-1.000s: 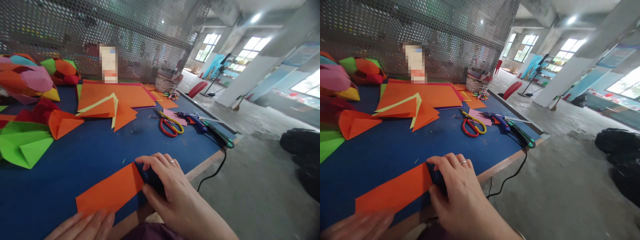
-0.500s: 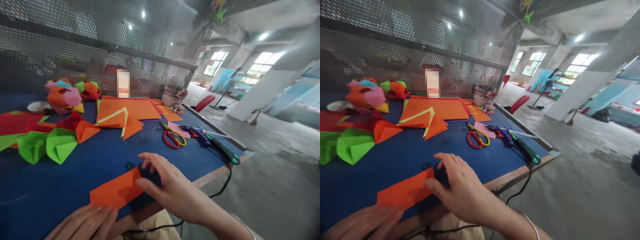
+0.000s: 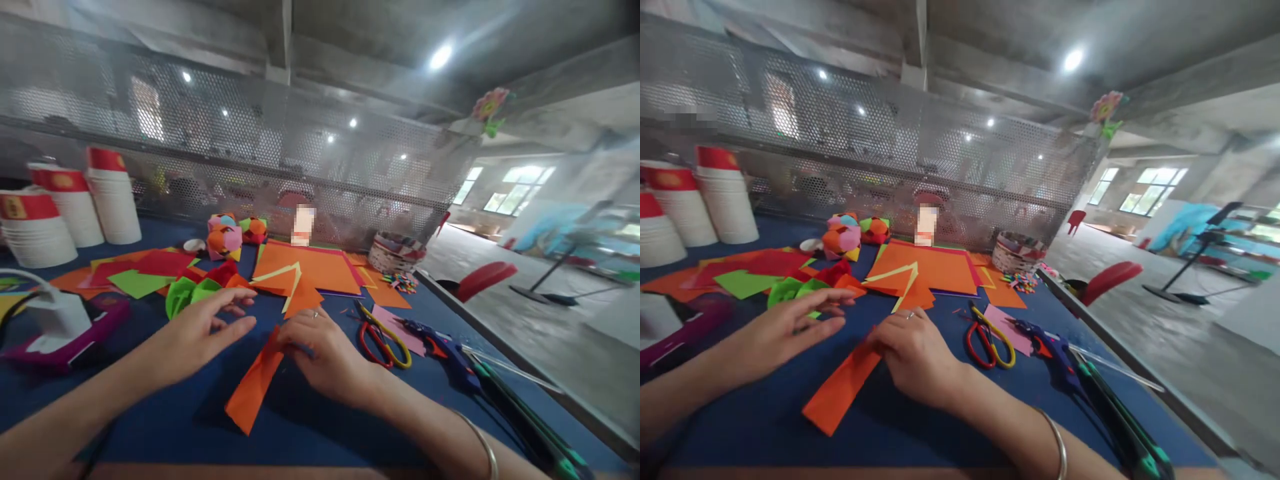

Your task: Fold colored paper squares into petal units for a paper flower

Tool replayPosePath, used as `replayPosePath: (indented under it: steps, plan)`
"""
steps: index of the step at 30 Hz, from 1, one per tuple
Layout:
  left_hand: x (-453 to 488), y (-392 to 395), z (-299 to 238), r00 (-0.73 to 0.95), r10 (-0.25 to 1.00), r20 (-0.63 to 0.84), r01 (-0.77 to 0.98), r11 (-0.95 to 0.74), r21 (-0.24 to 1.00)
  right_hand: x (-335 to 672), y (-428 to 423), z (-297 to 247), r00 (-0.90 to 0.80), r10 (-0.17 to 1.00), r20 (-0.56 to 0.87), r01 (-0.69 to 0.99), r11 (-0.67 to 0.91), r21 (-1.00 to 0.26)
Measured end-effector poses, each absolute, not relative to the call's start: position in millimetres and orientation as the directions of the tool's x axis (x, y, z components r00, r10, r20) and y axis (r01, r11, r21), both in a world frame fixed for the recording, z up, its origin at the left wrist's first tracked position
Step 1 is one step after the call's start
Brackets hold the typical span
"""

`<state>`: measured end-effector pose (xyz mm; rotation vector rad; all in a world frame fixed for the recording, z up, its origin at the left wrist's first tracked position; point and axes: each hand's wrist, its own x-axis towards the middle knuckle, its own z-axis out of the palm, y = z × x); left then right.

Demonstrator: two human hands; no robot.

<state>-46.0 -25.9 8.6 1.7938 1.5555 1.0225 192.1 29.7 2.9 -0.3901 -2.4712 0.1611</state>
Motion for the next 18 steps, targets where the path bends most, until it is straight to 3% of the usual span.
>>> replayPosePath:
  steps: [4,7,12,18]
  plan:
    - [-31,-4,13,0.212,0.975,-0.073,0.474,-0.037,0.880,200,36,-9,-0.743,0.217,0.633,0.198,0.975,-0.102]
    - [-18,-5,6,0.325,0.926,-0.193,0.427,0.039,0.903,207,34,-8,-0.735,0.166,0.658,0.183,0.982,-0.043]
    - [-13,-5,6,0.365,0.917,-0.163,0.303,0.048,0.952,210,32,-3,-0.691,0.106,0.715,0.230,0.970,0.078]
    - [-24,6,22,0.293,0.944,-0.151,0.096,0.128,0.987,212,42,-2,-0.657,0.100,0.747,0.271,0.956,0.111]
